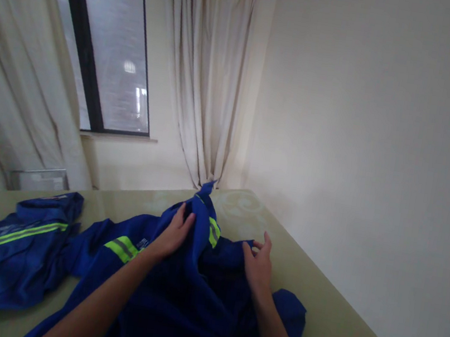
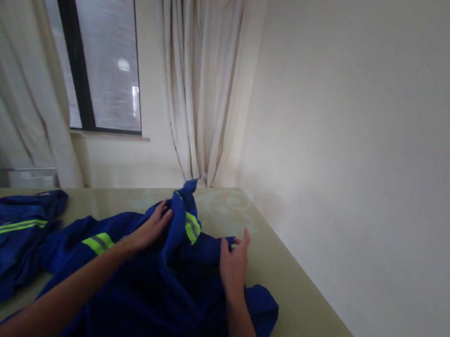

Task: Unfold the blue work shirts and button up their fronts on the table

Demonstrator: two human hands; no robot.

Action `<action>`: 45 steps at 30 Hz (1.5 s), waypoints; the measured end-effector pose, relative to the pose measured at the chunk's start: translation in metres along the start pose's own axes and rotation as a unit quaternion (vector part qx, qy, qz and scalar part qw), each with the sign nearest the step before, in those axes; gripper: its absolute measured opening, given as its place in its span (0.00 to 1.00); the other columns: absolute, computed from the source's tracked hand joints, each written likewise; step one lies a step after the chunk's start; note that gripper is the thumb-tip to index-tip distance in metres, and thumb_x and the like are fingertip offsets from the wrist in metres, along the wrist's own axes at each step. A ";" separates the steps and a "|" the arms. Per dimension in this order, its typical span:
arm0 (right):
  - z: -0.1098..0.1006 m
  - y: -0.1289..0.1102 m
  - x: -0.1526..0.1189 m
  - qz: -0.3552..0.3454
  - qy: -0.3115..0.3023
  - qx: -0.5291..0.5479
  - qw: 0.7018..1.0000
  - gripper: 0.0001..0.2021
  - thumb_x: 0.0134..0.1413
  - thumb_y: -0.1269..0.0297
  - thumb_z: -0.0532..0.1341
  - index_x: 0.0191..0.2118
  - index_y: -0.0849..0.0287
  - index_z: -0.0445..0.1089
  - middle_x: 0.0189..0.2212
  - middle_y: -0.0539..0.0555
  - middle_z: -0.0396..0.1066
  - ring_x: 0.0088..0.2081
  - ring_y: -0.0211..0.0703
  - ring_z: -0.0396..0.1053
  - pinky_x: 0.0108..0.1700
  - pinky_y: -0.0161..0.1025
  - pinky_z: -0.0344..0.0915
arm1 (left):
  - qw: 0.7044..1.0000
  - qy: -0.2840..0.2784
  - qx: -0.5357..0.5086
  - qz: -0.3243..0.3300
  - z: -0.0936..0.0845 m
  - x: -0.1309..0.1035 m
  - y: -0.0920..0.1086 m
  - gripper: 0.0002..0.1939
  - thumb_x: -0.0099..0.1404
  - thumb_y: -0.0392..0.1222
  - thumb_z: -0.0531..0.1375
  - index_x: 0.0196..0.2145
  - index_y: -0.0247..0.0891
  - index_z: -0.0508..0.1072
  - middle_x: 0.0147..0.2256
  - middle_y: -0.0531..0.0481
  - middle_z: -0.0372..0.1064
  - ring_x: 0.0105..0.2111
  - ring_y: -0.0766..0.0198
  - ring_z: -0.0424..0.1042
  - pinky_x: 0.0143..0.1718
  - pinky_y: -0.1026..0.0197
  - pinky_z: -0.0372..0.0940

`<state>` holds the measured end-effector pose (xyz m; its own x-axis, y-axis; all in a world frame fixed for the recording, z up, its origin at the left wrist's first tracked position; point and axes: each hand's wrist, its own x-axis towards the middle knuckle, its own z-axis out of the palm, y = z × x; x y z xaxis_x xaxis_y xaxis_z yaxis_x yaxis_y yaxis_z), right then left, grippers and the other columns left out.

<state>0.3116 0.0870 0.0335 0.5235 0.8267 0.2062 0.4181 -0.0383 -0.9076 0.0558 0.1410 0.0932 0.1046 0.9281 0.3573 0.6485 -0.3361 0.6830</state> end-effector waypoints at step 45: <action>-0.065 -0.009 -0.054 -0.205 -0.165 -0.202 0.943 0.24 0.60 0.50 0.61 0.57 0.58 0.73 0.57 0.62 0.72 0.58 0.60 0.69 0.62 0.52 0.61 | 0.949 -0.194 0.239 0.064 0.040 -0.096 0.005 0.32 0.72 0.53 0.45 0.70 0.43 0.58 0.71 0.41 0.50 0.71 0.41 0.49 0.70 0.31 0.40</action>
<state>0.3279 0.0065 0.0541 0.0244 0.9461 0.3230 0.8184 0.1667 -0.5500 0.0789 0.0570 0.0371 0.4157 0.9046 0.0941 0.8697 -0.4256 0.2499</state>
